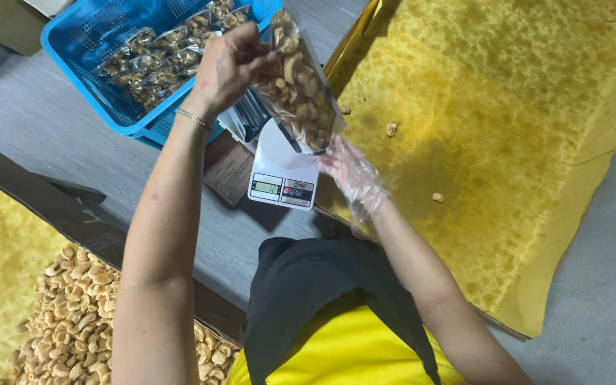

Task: The person scoops cashews from a large pile into clear plastic bags, weighs each bag on a digital scale, and places the sealed bags into a blue basket. The process is repeated multiple times.

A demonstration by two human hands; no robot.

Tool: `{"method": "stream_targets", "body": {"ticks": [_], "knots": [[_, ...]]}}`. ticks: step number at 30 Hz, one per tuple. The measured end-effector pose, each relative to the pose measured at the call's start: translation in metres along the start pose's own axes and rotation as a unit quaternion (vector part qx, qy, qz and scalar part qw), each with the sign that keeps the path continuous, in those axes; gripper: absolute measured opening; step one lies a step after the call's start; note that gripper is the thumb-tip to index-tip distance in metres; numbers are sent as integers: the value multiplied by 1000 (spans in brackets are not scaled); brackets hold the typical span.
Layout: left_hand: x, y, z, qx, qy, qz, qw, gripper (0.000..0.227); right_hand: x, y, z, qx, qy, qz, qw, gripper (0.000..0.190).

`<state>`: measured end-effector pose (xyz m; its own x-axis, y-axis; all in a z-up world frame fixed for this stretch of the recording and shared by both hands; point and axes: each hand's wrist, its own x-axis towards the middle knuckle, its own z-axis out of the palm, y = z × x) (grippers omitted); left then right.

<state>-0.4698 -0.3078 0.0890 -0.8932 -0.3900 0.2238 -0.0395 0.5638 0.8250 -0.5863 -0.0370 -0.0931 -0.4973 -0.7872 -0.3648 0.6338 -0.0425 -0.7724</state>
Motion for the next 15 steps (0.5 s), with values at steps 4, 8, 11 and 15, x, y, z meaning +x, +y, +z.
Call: {"method": "stream_targets", "body": {"ticks": [4,8,11,15], "knots": [[6,16,-8,-89,24,35,995,21,-8,-32,37,201,-92,-75,972,50],[0,22,3,-65,70,108,990,31,-11,-31,75,277,-97,-54,954,47],[-15,38,-6,-32,52,91,994,26,-8,-37,80,345,-65,-37,936,51],[-23,75,-17,32,17,59,998,25,4,-31,76,395,-70,13,916,55]]}}
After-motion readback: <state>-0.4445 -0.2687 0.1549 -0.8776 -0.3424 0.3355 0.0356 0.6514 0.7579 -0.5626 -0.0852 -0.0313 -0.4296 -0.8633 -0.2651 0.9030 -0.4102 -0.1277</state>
